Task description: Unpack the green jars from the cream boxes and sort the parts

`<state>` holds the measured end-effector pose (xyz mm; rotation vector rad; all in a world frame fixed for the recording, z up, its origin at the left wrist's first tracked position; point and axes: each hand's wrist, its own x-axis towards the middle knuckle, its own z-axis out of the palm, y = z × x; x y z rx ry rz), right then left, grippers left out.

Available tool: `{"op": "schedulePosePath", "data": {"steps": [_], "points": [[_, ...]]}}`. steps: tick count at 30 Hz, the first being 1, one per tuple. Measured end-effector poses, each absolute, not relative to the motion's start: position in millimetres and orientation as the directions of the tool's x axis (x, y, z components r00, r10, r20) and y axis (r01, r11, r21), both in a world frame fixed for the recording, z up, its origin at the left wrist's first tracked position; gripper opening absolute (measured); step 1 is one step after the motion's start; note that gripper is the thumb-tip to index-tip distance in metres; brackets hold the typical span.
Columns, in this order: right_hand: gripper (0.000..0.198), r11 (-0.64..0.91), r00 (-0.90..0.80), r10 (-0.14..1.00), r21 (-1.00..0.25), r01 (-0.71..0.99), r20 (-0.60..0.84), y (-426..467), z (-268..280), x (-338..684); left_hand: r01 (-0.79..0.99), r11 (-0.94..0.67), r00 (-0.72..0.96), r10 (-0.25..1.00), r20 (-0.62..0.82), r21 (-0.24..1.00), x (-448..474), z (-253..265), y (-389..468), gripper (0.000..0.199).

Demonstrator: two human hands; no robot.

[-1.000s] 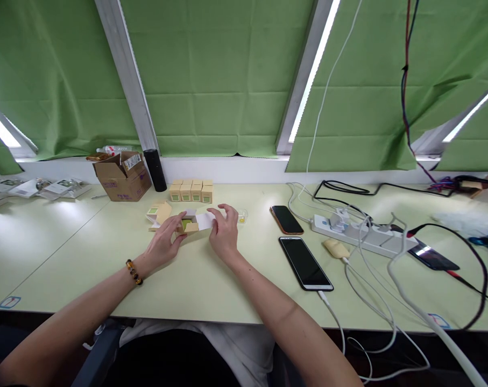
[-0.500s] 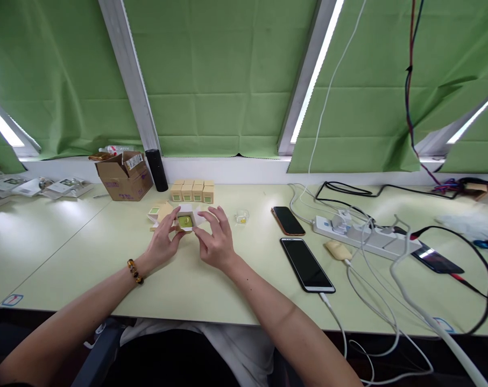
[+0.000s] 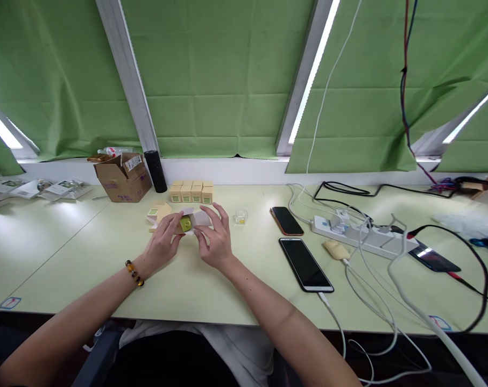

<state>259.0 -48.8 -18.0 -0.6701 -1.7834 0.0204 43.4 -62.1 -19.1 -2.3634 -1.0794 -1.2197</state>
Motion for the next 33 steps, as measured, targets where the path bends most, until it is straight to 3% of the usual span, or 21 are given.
{"op": "schedulePosePath", "data": {"steps": [8,12,18,23,27,33], "points": [[0.005,0.688,-0.013,0.683,-0.637,0.348,0.73,-49.0,-20.4,245.9,0.753,-0.627,0.546,0.427,0.72,-0.2,46.5,-25.0,-69.3,0.069],[0.011,0.633,0.006,0.75,-0.72,0.284,0.662,-46.1,-23.6,244.0,0.769,-0.588,0.563,0.434,0.703,-0.253,49.0,-24.4,-72.6,0.069],[0.02,0.559,0.007,0.829,-0.829,0.012,0.559,-40.6,-20.1,246.9,0.82,-0.534,0.488,0.462,0.741,-0.207,46.3,-19.9,-67.8,0.073],[0.04,0.396,0.035,0.916,-0.891,-0.222,0.399,-29.8,-24.0,249.6,0.863,-0.489,0.397,0.504,0.767,-0.125,36.0,-15.7,-62.4,0.072],[0.045,0.3,0.039,0.954,-0.928,-0.221,0.298,-20.3,-27.9,254.8,0.886,-0.463,0.284,0.525,0.802,-0.011,29.2,-10.1,-58.4,0.069],[0.042,0.363,-0.17,0.912,-0.927,-0.095,0.374,-18.0,-30.3,257.6,0.816,-0.576,0.22,0.37,0.903,0.037,26.3,-7.6,-52.9,0.072]]}}
